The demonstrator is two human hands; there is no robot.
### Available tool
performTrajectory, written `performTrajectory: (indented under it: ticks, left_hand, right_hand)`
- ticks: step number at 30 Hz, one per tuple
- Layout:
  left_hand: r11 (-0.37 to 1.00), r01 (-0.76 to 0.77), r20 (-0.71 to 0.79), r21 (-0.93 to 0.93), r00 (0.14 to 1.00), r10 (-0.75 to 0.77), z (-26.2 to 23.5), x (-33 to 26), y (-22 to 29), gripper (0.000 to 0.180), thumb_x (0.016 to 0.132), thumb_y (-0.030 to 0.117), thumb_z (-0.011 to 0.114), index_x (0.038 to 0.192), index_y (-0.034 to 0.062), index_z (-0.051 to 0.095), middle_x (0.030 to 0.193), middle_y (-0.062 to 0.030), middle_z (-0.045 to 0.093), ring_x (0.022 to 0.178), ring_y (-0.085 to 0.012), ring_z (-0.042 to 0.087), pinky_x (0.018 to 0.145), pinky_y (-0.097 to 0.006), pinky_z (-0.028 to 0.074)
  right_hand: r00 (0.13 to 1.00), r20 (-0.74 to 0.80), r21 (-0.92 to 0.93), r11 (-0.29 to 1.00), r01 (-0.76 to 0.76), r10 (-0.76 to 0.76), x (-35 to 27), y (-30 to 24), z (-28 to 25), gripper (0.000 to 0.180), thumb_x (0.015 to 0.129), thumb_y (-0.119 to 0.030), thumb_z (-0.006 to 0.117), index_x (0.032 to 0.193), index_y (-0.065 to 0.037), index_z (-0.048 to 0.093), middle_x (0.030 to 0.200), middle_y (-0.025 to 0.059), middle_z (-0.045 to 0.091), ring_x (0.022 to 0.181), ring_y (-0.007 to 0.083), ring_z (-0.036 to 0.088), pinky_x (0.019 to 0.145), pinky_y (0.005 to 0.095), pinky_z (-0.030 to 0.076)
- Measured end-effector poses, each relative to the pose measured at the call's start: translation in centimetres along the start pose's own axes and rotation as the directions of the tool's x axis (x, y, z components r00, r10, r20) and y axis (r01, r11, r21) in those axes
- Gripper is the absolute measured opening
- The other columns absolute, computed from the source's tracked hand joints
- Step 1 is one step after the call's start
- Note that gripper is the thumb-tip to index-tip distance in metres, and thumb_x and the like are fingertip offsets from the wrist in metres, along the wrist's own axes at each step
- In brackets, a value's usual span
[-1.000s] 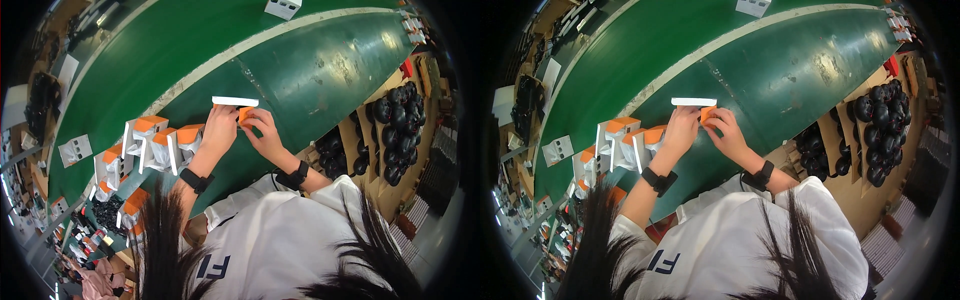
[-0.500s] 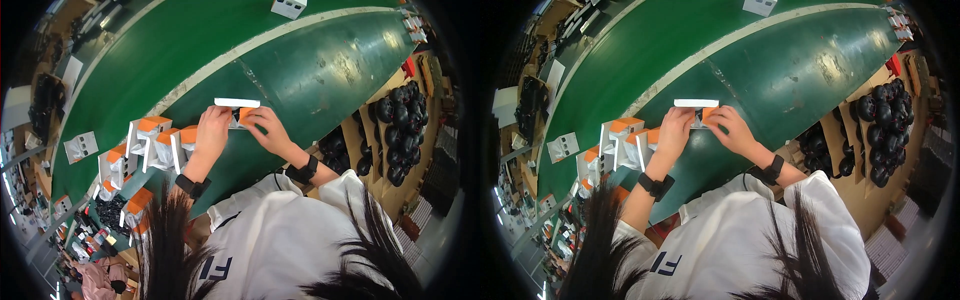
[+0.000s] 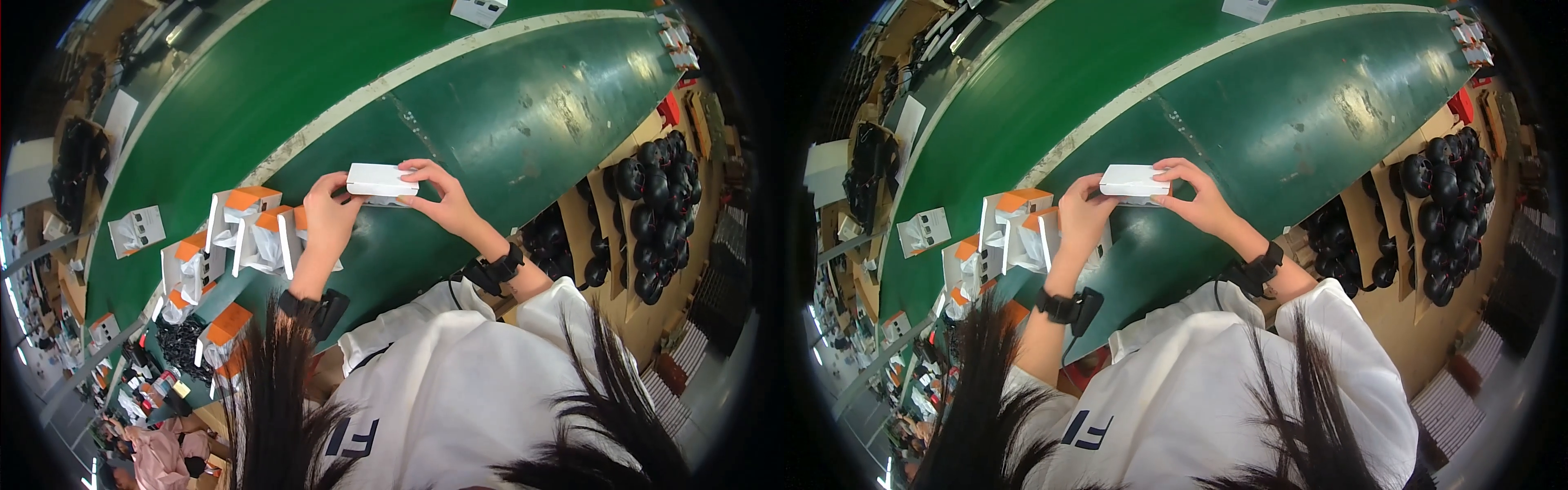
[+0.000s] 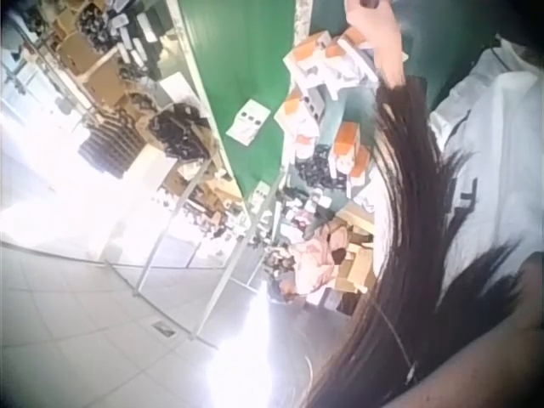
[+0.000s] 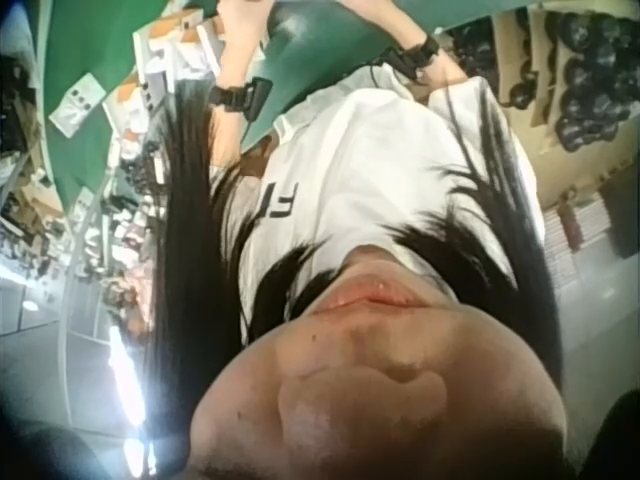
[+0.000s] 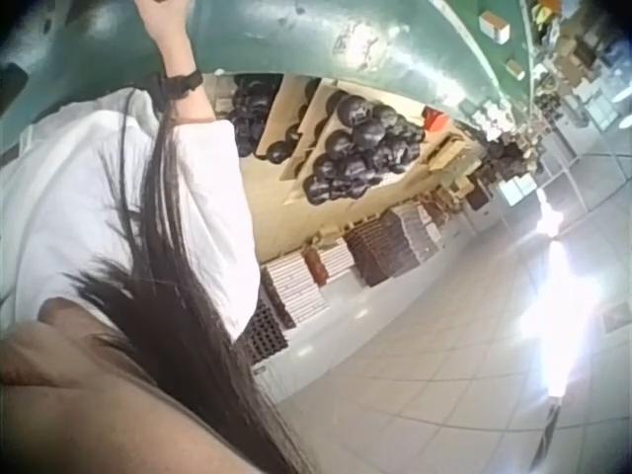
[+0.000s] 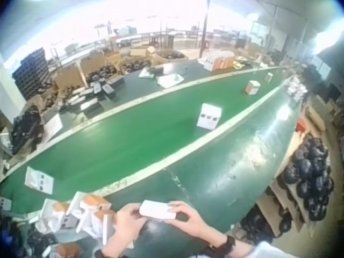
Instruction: Packaging small electronic components or products into boxes on a factory assembly line.
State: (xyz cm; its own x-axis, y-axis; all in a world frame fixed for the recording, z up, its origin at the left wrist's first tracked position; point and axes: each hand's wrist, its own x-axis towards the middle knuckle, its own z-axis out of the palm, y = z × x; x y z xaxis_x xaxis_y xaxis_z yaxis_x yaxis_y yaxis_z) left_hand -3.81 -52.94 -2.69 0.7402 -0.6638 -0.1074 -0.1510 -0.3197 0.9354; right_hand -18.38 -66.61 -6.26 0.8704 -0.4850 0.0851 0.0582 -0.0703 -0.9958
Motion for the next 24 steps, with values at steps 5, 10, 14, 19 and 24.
performTrajectory:
  ticks: [5,10,14,19,24]
  left_hand:
    - [0.96,-0.228,0.168,0.16,0.965,0.201,-1.0,0.3,1.3,0.035,0.072,0.002,0.068,0.105,0.0017,0.058,0.105,-0.0129,0.06,0.099,-0.024,0.058,0.082,-0.033,0.05]
    - [0.894,-0.297,0.338,0.334,0.924,0.181,-2.4,2.2,0.1,0.043,0.071,0.004,0.068,0.111,0.0019,0.05,0.108,-0.0157,0.055,0.099,-0.0303,0.055,0.084,-0.036,0.046]
    - [0.754,-0.379,0.245,0.537,0.925,0.291,0.2,-1.2,2.5,0.03,0.071,0.004,0.067,0.097,0.0017,0.052,0.093,-0.0138,0.055,0.092,-0.0302,0.053,0.075,-0.038,0.044]
    - [0.502,-0.649,0.568,0.572,0.755,0.328,3.5,-2.4,1.8,0.045,0.075,0.017,0.061,0.116,0.0023,0.051,0.118,-0.0062,0.048,0.103,-0.0224,0.045,0.082,-0.035,0.036]
    - [0.44,-0.626,0.567,0.644,0.777,0.274,2.9,-3.0,0.5,0.051,0.074,0.017,0.061,0.12,0.0007,0.048,0.122,-0.0076,0.045,0.116,-0.024,0.038,0.096,-0.043,0.03]
  right_hand:
    - [0.997,0.069,-0.08,0.996,0.05,-0.044,-0.2,-0.5,-0.1,0.028,0.074,-0.005,0.068,0.1,-0.007,0.058,0.115,0.0111,0.053,0.107,0.0213,0.051,0.092,0.0319,0.039]
    - [0.986,0.167,0.011,1.0,-0.026,0.023,1.7,-0.9,-1.7,0.024,0.08,-0.006,0.063,0.103,-0.003,0.056,0.111,0.0108,0.055,0.103,0.0182,0.054,0.095,0.0297,0.039]
    - [0.984,0.08,0.091,0.981,-0.169,0.162,2.1,-1.0,-1.6,0.019,0.086,-0.009,0.057,0.103,0.0,0.055,0.103,0.0084,0.059,0.099,0.0139,0.056,0.091,0.0278,0.042]
    - [0.968,0.05,0.189,0.95,-0.25,0.245,3.0,-1.4,-1.9,0.021,0.086,-0.009,0.057,0.104,0.001,0.055,0.095,0.0064,0.062,0.091,0.0103,0.058,0.08,0.0245,0.046]
    - [0.99,0.102,0.07,0.992,-0.107,0.1,2.1,-1.5,-1.9,0.024,0.084,-0.009,0.059,0.106,0.0,0.059,0.103,0.0094,0.061,0.096,0.0165,0.058,0.084,0.0294,0.046]
